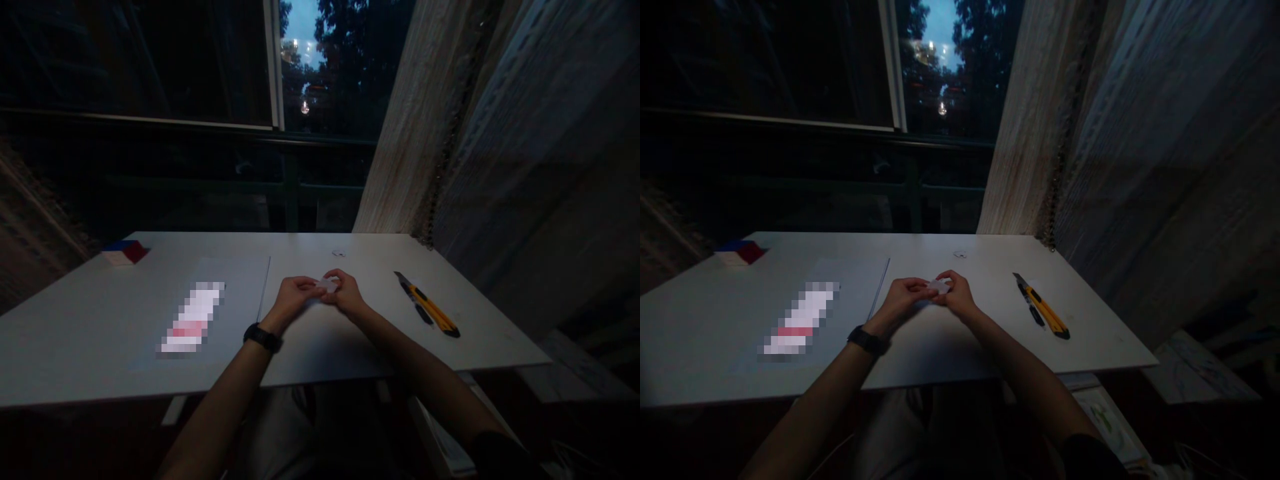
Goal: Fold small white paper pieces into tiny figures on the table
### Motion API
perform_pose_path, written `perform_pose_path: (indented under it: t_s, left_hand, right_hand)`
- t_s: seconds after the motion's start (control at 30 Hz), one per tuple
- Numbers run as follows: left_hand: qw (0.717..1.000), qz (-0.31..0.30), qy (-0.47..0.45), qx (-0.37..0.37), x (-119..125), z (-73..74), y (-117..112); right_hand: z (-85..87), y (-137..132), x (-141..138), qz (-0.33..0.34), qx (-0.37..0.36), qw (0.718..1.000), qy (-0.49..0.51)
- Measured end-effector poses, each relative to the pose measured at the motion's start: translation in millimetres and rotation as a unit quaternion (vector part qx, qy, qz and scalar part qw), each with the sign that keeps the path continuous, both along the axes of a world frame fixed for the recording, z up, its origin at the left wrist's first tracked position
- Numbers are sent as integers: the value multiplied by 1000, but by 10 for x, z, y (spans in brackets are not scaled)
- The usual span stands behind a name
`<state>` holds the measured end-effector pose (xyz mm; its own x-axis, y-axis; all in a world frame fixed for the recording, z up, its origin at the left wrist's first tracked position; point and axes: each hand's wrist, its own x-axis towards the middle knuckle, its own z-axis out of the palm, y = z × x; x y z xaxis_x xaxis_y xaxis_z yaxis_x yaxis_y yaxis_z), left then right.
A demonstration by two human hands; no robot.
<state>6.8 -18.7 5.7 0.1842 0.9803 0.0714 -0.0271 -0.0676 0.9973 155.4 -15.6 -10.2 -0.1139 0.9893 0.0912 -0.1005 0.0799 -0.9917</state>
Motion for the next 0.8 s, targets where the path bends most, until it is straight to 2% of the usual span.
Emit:
perform_pose_path:
  t_s: [0.17,0.33,0.5,0.63,0.8]
  left_hand:
    - [998,22,48,24,-9,-50,44]
    - [994,88,65,30,-23,-31,64]
    - [993,72,85,37,-38,-46,61]
    - [982,93,149,63,-44,-66,53]
    - [968,103,210,94,-41,-41,28]
  right_hand:
    - [3,-43,-67,7,40,999,-7]
    - [-24,-16,-39,51,46,997,-45]
    - [-36,12,16,25,68,990,-118]
    - [-74,32,21,42,83,988,-127]
    - [-103,52,4,18,94,980,-177]
